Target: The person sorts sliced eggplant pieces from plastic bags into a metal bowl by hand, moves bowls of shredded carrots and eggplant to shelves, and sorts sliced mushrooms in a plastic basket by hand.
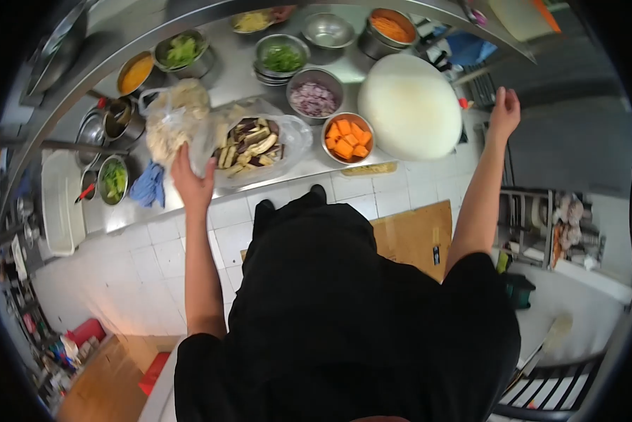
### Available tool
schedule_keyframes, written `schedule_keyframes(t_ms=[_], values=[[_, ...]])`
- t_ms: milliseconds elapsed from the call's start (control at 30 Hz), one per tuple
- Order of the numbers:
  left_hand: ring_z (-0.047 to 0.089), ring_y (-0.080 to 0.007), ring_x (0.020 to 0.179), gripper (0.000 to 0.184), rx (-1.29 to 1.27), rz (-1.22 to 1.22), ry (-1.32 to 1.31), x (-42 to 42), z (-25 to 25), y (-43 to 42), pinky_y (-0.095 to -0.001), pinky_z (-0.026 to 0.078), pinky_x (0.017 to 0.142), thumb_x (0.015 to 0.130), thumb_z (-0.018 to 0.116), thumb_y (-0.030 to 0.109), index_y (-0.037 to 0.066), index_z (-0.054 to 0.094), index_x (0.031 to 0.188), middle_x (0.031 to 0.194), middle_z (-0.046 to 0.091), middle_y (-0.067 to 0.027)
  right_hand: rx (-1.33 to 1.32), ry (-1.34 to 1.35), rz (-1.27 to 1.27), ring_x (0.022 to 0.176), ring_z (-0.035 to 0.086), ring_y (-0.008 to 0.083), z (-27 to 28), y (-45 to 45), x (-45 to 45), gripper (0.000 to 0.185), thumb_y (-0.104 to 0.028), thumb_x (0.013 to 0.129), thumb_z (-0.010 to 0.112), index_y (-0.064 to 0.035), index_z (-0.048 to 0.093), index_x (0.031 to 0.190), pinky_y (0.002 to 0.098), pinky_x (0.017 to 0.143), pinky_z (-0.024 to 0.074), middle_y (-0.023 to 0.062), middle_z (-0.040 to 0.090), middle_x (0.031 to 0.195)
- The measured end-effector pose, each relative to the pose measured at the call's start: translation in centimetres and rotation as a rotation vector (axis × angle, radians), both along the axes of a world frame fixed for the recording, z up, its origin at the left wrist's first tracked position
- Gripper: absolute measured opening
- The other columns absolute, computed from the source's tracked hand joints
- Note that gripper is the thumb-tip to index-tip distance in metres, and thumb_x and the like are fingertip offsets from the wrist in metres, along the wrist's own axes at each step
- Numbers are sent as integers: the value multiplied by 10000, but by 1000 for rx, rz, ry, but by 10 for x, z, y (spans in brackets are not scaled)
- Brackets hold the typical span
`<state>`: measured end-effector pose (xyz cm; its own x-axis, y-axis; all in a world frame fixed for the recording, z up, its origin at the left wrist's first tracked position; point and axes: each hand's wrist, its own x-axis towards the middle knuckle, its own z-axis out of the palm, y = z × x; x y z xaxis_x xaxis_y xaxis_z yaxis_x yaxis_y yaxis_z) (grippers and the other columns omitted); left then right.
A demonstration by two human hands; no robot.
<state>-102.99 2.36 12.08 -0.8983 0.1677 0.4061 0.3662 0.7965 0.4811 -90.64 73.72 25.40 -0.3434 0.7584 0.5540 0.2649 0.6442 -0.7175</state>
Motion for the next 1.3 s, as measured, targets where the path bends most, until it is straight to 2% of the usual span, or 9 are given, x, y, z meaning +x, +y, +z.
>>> schedule_keyframes(t_ms=[100,200,500,600,700,933,1167,1233,1300], values=[[502,-463,1235,925,80,92,-220,-6,-55,7,-511,392,1080,838,802,371,27,322,1551,1367,520,-304,-413,93,787,835,688,152,-65,-191,-34,268,-201,990,664,-19,684,1186,307,732,559,71,732,975],[553,-438,1177,884,84,141,-258,-6,-64,16,-483,450,1016,852,794,342,14,343,1538,1332,547,-297,-20,-542,793,855,719,289,-57,-371,-54,347,-317,886,764,-40,695,1083,393,756,563,150,729,929],[659,-173,966,380,1030,126,-637,-35,-94,-11,-284,504,851,1013,623,181,-18,599,1337,1134,706,-89,51,-886,542,945,693,364,-171,-433,-73,455,-344,857,772,-14,660,1149,454,823,566,211,704,999],[637,-134,919,331,1200,162,-703,-36,-67,5,-278,503,796,1024,612,191,-5,622,1290,1112,699,-65,-209,-694,570,879,706,272,-200,-433,-81,396,-287,866,773,-10,689,1136,402,809,567,151,724,939],[617,-117,847,272,1311,162,-742,-36,-21,23,-270,493,734,1021,620,211,20,650,1213,1047,692,-47,-1305,-250,860,779,612,57,-131,-426,-78,187,-180,913,739,-16,745,1002,258,735,500,-7,705,849],[383,-75,564,366,1771,-429,-1232,10,109,110,-227,329,491,1060,535,290,69,589,1346,648,418,54,-1371,338,867,848,619,72,-32,-304,1,134,-143,969,652,-28,720,982,244,760,481,-16,697,902],[569,-175,703,450,1479,-877,-1257,-36,77,315,-398,531,642,1052,533,361,79,541,1402,807,570,-13,-870,400,648,1022,656,176,-27,-147,19,366,-275,1018,617,-2,641,1259,311,920,525,85,711,1149],[657,-315,1020,518,1269,-254,-1142,16,123,398,-542,561,874,1029,566,385,71,509,1437,1145,655,-130,-695,320,467,1077,663,257,-21,-122,33,412,-296,992,639,14,640,1262,394,963,514,142,725,1166],[592,-361,1224,575,1049,-192,-1120,0,94,423,-531,504,1021,1013,595,401,36,495,1446,1391,571,-187,-751,13,592,1066,675,336,-34,-85,51,404,-329,947,662,-22,662,1209,441,932,523,208,721,1119]])
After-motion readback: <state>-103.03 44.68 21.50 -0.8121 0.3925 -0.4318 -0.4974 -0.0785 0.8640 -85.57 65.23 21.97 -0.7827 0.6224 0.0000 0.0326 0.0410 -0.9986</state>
